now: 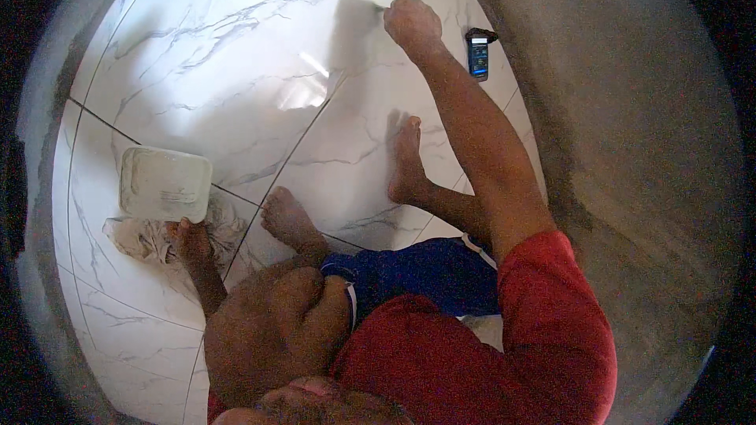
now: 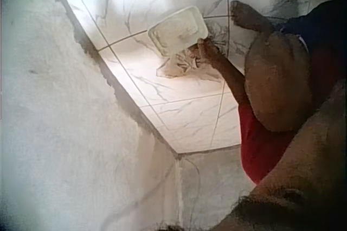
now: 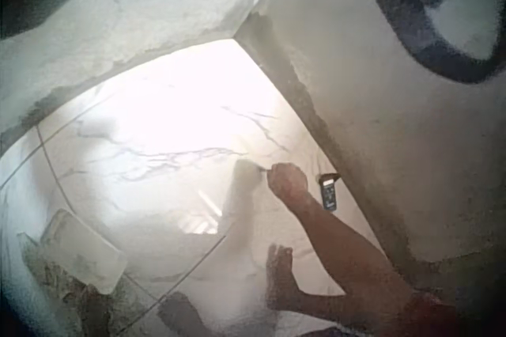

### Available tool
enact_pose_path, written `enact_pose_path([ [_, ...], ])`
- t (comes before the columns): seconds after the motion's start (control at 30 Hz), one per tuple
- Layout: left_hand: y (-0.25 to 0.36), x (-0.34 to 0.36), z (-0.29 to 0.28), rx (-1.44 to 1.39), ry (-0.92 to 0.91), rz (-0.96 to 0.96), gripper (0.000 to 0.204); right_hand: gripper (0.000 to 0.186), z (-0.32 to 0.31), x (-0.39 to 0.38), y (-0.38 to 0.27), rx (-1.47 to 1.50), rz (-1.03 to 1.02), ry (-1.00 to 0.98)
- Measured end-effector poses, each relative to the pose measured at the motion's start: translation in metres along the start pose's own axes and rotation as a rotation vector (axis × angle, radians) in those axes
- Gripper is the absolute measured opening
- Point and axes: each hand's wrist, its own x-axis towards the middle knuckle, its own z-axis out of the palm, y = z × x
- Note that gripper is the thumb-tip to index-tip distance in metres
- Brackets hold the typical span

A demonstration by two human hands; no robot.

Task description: The person applies a white liquid from a container onto floor tile joints and surfaces using a small brush, spreading it along the grout lines.

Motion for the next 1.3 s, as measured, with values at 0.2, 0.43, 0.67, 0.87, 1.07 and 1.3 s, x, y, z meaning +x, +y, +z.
enact_pose_path([
  [0.2, -0.005, 0.002, 0.001, 0.021, -0.021, 0.021, 0.073, 0.034, 0.018, -0.058, -0.04, 0.028, 0.043, -0.231],
  [0.43, -0.002, 0.002, 0.008, 0.03, 0.119, 0.009, 0.076, 0.039, -0.034, 0.008, -0.066, -0.076, -0.152, -0.092],
  [0.67, -0.006, 0.0, 0.005, 0.169, 0.178, 0.023, 0.072, 0.032, -0.077, 0.146, -0.108, 0.047, -0.135, -0.022],
  [0.87, -0.014, -0.002, -0.014, 0.107, 0.13, 0.042, 0.071, 0.028, -0.073, 0.115, -0.086, 0.019, -0.242, -0.147],
  [1.07, -0.012, 0.005, -0.013, 0.066, 0.075, 0.052, 0.07, 0.036, -0.01, 0.032, 0.006, 0.024, -0.314, -0.057],
  [1.3, 0.01, 0.0, 0.028, 0.174, 0.222, -0.031, 0.072, 0.038, 0.003, -0.053, 0.021, 0.132, -0.174, -0.065],
])
